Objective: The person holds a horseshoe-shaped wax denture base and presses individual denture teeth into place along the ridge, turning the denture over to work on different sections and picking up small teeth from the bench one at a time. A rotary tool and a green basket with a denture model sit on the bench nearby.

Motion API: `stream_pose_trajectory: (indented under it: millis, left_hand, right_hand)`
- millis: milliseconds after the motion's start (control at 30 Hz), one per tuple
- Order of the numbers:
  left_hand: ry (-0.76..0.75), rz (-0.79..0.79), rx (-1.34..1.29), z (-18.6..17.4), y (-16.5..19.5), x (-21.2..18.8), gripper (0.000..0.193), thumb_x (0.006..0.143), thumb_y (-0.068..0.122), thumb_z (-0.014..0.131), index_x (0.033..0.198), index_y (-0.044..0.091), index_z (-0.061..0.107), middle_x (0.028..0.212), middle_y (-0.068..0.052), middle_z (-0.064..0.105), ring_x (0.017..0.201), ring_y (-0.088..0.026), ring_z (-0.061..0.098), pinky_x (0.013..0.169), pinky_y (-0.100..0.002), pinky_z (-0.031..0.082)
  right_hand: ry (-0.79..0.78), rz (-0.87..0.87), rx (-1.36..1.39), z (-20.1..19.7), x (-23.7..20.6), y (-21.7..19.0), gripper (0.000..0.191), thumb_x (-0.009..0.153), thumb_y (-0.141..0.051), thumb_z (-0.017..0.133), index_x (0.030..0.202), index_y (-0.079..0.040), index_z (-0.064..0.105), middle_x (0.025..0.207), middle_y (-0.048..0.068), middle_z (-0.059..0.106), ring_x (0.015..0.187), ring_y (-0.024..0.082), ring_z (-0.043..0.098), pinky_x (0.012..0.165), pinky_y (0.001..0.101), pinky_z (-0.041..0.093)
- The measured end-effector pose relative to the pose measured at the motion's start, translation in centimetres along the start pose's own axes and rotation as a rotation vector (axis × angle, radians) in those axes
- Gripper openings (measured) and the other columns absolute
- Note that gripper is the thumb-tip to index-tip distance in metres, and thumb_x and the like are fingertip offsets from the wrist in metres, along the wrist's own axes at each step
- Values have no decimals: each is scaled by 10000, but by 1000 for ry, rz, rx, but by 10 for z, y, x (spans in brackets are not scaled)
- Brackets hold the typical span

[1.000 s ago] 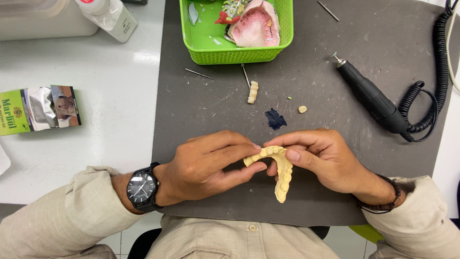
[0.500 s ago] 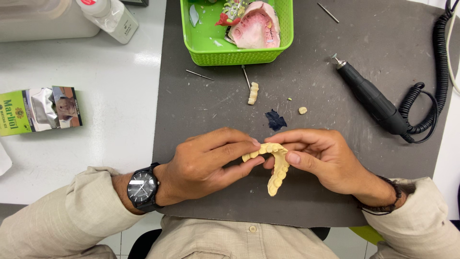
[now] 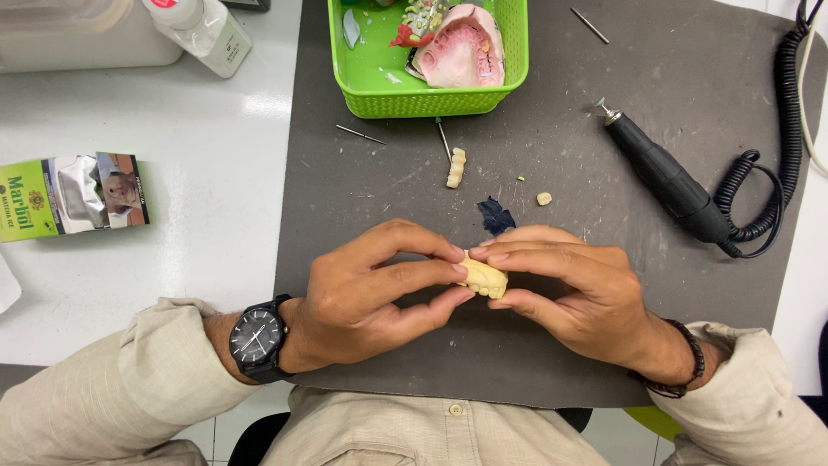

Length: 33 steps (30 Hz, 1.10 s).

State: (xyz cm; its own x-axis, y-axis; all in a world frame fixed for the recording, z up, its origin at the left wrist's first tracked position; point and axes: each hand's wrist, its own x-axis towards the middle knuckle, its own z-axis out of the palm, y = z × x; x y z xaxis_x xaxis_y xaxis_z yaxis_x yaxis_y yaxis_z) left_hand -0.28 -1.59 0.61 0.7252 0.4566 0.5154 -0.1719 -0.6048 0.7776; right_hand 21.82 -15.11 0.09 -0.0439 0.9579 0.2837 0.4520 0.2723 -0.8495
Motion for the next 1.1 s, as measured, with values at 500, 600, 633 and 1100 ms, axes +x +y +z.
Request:
stream_pose_trajectory:
  millis: [500, 600, 633, 1100]
  left_hand:
    - [-33, 86, -43, -2, -1, 0, 291, 885, 22, 897, 1120, 16, 724, 1172, -129, 705, 1031, -254, 753, 865, -332, 639]
    - [-46, 92, -58, -1, -2, -1, 292, 891, 27, 893, 1127, 10, 723, 1194, -140, 700, 1050, -256, 750, 892, -344, 638]
    - [-53, 92, -61, -1, -2, -2, 291, 898, 32, 889, 1133, 7, 720, 1212, -145, 695, 1071, -261, 748, 915, -349, 639]
    - [-117, 112, -76, -3, -5, -3, 284, 912, 47, 864, 1157, 4, 727, 1282, -165, 669, 1159, -284, 727, 994, -368, 636]
  right_hand:
    - [13, -30, 28, 2, 0, -6, 399, 806, -102, 873, 1123, 20, 662, 1094, 200, 752, 1083, 309, 772, 887, 355, 672]
    - [28, -41, 22, 3, 0, -6, 393, 803, -107, 880, 1104, 17, 659, 1069, 195, 760, 1080, 308, 773, 884, 359, 668]
    - [32, -53, 16, 3, 0, -6, 396, 797, -116, 886, 1093, 13, 655, 1055, 185, 761, 1081, 309, 771, 883, 357, 666]
    - [55, -72, -6, 4, -2, -5, 386, 777, -118, 904, 1050, 3, 660, 998, 119, 759, 1060, 308, 765, 850, 352, 678]
